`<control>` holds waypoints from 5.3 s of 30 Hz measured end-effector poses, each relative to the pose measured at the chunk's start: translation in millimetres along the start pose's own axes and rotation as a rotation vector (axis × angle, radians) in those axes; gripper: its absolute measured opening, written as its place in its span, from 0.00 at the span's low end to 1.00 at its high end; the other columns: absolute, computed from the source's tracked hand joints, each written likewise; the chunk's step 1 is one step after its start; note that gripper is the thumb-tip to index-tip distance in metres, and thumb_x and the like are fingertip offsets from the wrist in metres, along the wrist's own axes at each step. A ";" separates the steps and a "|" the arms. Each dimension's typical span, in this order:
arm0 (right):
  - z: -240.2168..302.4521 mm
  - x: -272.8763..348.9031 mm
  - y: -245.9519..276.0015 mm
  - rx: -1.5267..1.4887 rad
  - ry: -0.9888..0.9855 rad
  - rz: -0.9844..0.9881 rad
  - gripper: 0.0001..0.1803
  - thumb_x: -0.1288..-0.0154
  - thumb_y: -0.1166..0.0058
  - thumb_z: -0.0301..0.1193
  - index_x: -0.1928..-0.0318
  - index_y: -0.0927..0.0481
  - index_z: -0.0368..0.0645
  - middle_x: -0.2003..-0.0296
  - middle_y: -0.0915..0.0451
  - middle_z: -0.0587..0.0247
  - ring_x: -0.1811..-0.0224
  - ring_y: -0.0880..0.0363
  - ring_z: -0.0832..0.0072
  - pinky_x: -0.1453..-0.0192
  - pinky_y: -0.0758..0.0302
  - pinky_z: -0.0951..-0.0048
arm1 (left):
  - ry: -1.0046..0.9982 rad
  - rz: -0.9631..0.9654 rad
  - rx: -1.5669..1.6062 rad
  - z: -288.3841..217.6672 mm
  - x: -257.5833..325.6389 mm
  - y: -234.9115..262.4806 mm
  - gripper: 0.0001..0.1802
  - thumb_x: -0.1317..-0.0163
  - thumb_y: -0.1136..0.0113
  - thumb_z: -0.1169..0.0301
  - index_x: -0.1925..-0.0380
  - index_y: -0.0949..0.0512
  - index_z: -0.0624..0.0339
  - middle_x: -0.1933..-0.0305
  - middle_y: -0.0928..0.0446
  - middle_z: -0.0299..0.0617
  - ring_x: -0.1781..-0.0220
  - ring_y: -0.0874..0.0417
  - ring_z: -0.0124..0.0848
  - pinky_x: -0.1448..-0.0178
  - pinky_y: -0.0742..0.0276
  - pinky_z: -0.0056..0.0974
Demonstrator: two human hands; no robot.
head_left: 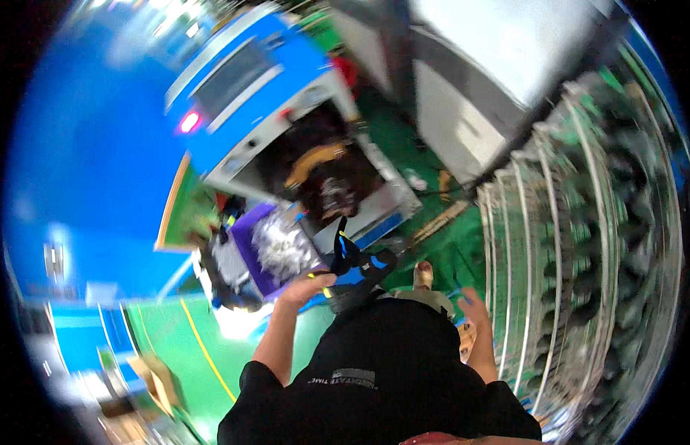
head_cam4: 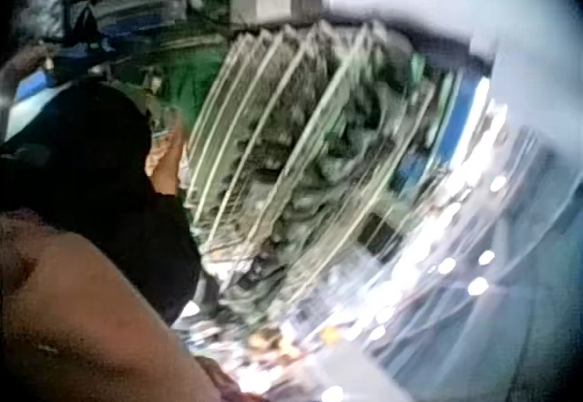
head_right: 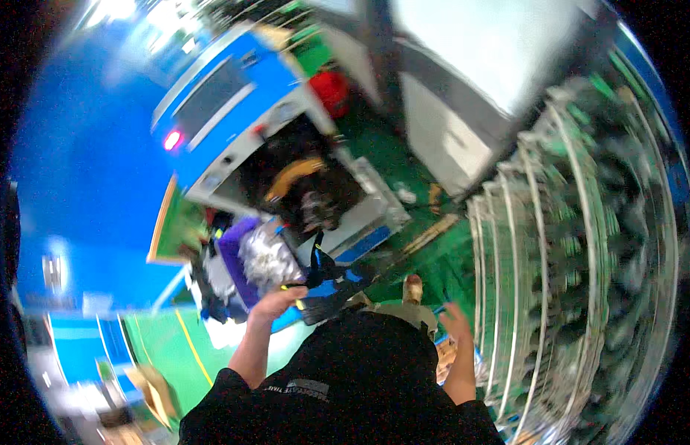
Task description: The person repeatedly picks up black slipper-like items from a purple bin, places them into a blue machine, and then removes them to place them onto a metal rack. The process is repeated continuously.
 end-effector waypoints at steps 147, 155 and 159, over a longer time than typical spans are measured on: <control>570.5 -251.8 -245.0 1.149 0.250 0.096 0.58 0.34 0.43 0.60 0.17 0.62 0.54 0.32 0.39 0.22 0.54 0.14 0.40 0.59 0.14 0.55 | -0.327 -0.429 -0.018 16.3 -61.4 89.5 0.21 0.27 0.45 0.55 0.52 0.18 0.63 0.58 0.15 0.61 0.52 0.13 0.56 0.49 0.20 0.52; 560.2 -235.9 -243.4 1.193 0.398 -0.009 0.58 0.34 0.39 0.56 0.17 0.59 0.49 0.38 0.35 0.21 0.69 0.15 0.50 0.72 0.18 0.63 | -0.292 -0.452 -0.043 10.6 -58.5 110.6 0.22 0.27 0.45 0.55 0.51 0.17 0.63 0.59 0.15 0.59 0.54 0.13 0.56 0.48 0.19 0.51; 563.5 -223.3 -241.4 1.095 0.513 -0.065 0.59 0.35 0.34 0.50 0.18 0.59 0.47 0.39 0.35 0.20 0.67 0.16 0.45 0.68 0.17 0.59 | -0.376 -0.430 -0.121 -2.8 -66.2 106.0 0.21 0.28 0.45 0.56 0.51 0.17 0.64 0.56 0.15 0.61 0.51 0.14 0.56 0.47 0.20 0.51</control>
Point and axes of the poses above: each hand's wrist, its own x-axis away from the middle knuckle, its own y-axis out of the back of the hand, z = x × y, the point moved 4 cm from there along -x, towards the middle knuckle
